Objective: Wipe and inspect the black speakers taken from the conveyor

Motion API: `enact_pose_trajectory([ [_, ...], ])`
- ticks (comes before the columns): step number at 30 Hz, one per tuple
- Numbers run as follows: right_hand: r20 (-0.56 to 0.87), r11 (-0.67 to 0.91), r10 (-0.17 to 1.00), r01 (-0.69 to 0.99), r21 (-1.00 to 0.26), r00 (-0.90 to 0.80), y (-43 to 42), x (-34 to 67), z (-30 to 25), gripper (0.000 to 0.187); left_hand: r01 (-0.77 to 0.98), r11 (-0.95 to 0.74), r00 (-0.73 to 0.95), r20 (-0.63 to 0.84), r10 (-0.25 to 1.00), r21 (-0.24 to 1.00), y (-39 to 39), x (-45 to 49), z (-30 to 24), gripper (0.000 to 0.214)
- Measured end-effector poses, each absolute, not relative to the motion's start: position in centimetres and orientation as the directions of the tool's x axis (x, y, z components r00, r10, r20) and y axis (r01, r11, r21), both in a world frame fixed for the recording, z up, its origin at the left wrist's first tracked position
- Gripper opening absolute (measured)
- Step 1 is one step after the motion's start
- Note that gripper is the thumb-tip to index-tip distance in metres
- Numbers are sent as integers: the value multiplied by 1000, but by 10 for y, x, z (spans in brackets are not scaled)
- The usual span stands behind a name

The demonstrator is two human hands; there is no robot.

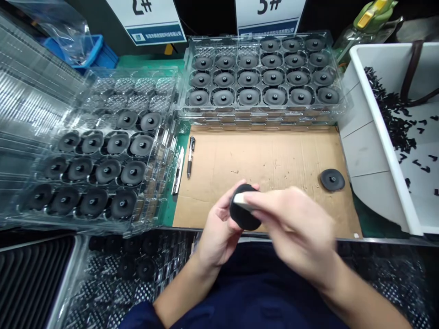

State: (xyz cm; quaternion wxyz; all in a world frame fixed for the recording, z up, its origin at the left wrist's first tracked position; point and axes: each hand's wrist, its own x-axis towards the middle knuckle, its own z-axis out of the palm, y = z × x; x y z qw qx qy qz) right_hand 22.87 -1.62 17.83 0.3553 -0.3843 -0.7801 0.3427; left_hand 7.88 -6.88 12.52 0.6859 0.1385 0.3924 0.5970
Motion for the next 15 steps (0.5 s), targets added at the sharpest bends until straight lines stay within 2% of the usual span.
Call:
enact_pose_trajectory([
  [1,262,439,850,340,-832,-457,-14,228,174,28,-705,253,-23,-378,926,663,-68,79,124,56],
  [4,-59,163,870,398,-903,-490,-10,237,147,20,-701,235,-72,-395,916,673,-69,75,122,57],
  [6,-194,29,883,462,-886,-427,-11,250,118,19,-701,208,-107,-389,915,682,-71,71,121,55],
  [9,-212,-17,930,541,-841,-301,-14,265,79,21,-695,174,-138,-366,920,698,-71,71,120,54],
  [12,-198,-13,939,545,-839,-282,-16,260,83,21,-680,134,-161,-325,932,721,-68,77,120,57],
  [14,-91,48,964,499,-865,-250,-18,244,108,23,-666,91,-186,-283,941,740,-67,82,120,58],
  [15,28,129,974,453,-882,-223,-20,234,124,24,-659,74,-195,-265,944,749,-66,84,120,59],
])
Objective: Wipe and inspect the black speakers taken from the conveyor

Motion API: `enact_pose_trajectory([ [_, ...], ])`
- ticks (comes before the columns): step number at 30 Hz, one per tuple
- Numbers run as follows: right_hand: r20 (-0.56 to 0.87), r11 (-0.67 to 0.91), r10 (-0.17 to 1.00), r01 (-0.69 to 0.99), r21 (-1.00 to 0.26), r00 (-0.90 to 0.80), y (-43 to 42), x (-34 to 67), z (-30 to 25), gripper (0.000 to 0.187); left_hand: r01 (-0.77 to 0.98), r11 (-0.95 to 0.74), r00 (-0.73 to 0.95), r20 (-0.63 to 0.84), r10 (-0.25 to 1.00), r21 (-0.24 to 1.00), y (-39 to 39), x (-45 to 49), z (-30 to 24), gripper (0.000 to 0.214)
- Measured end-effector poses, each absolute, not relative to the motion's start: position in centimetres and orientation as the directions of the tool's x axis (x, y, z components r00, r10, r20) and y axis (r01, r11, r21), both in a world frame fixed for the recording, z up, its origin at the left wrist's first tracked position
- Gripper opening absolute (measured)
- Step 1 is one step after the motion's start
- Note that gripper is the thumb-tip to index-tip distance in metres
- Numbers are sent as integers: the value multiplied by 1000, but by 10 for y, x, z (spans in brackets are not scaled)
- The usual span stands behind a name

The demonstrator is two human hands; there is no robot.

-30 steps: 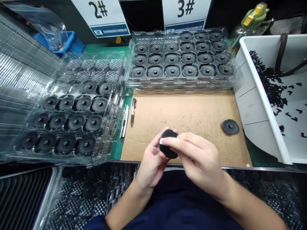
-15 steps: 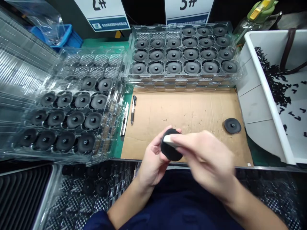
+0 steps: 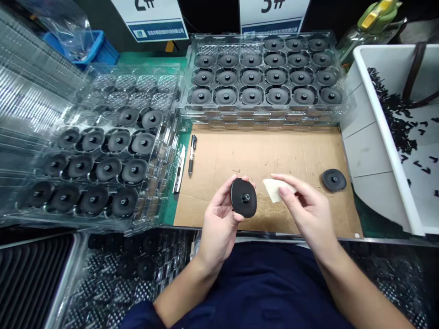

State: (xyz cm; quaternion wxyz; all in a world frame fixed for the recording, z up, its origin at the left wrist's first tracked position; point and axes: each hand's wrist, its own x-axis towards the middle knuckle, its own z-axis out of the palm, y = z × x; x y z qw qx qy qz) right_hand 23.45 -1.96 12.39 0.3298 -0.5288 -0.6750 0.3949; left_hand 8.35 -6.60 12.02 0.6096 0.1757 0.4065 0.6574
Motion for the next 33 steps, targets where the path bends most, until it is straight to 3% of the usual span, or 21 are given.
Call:
enact_pose_trajectory([
  [2,277,359,923,333,-872,-268,-24,216,151,24,-648,49,-213,-242,946,760,-66,85,120,61],
  [3,329,409,901,299,-862,-284,-26,210,160,24,-641,36,-229,-235,945,767,-67,84,120,61],
  [4,323,420,888,288,-861,-329,-27,206,165,23,-634,24,-247,-232,941,773,-68,83,120,62],
  [8,79,296,880,411,-862,-469,-25,215,169,17,-629,-9,-302,-234,924,777,-70,79,118,61],
  [10,141,333,894,420,-844,-426,-22,219,171,19,-635,-4,-283,-228,932,772,-70,82,120,60],
  [12,303,450,863,340,-826,-405,-20,218,174,22,-647,19,-233,-221,947,762,-68,85,124,58],
  [15,383,547,752,183,-817,-536,-18,216,174,20,-688,94,-142,-260,955,720,-66,85,129,54],
  [18,169,374,792,248,-894,-586,-18,229,163,18,-728,180,-76,-339,938,662,-67,78,128,57],
  [22,-74,35,947,333,-942,-311,-22,253,135,16,-770,264,36,-373,927,581,-68,74,127,60],
  [26,-228,-146,935,292,-945,-271,-26,260,121,19,-768,307,90,-380,921,562,-67,78,131,55],
  [29,-116,-47,971,311,-949,-208,-25,255,136,20,-761,314,89,-388,917,568,-67,83,132,58],
  [31,68,122,983,333,-935,-171,-24,246,152,24,-758,304,68,-394,917,577,-67,86,132,59],
  [33,265,338,932,326,-883,-249,-24,235,167,30,-749,302,50,-405,913,589,-68,87,132,56],
])
